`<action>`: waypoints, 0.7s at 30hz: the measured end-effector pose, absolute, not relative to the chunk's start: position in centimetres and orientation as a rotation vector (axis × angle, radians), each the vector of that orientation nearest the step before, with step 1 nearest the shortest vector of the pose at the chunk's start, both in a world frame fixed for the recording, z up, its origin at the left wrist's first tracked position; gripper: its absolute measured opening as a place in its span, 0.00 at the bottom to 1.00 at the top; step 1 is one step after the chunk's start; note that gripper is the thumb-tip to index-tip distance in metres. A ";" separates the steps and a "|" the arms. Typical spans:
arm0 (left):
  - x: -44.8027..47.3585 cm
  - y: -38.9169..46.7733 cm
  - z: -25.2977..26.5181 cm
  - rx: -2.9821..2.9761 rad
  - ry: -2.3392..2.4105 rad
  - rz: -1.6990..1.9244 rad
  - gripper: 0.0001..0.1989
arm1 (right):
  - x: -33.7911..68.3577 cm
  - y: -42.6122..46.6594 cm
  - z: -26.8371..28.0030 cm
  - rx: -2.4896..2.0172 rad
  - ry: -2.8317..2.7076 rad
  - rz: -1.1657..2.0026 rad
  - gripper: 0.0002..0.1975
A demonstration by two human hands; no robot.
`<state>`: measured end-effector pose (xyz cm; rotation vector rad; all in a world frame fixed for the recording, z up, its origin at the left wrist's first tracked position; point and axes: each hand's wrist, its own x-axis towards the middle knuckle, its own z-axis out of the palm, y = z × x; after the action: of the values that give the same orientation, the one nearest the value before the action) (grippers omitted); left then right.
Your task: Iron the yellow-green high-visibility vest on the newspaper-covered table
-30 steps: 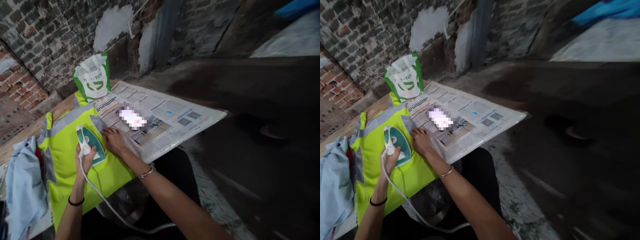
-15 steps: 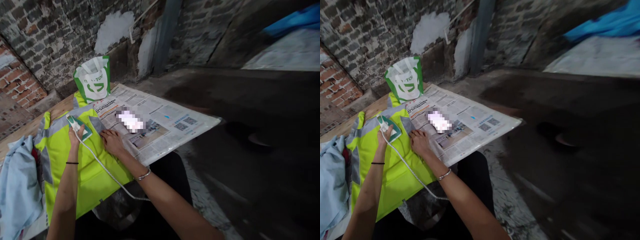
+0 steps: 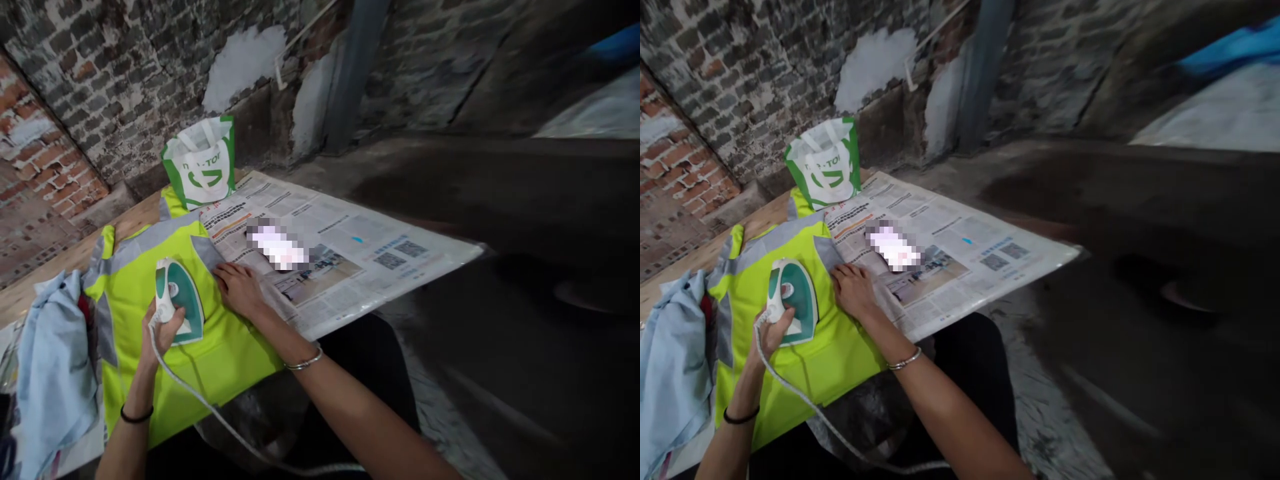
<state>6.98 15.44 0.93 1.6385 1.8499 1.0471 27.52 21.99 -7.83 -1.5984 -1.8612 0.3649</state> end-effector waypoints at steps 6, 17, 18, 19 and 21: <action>6.7 22.7 2.3 1.538 1.980 1.110 0.10 | 27.6 21.8 -8.3 -1.613 -1.878 0.345 0.20; 2.7 19.5 3.1 1.481 2.096 1.124 0.13 | 27.5 22.0 -8.5 -1.596 -1.867 0.321 0.20; 2.0 17.8 2.8 1.481 2.087 1.129 0.16 | 27.5 22.0 -8.5 -1.593 -1.870 0.323 0.20; 1.2 16.2 2.4 1.470 2.085 1.132 0.18 | 27.5 22.0 -8.5 -1.592 -1.873 0.327 0.20; -0.2 13.4 1.6 1.470 2.068 1.123 0.20 | 27.5 22.0 -8.4 -1.595 -1.873 0.335 0.21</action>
<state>-0.20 13.38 1.62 1.4700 2.0676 1.1232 27.52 21.97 -8.38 -1.5946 -1.8728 0.3349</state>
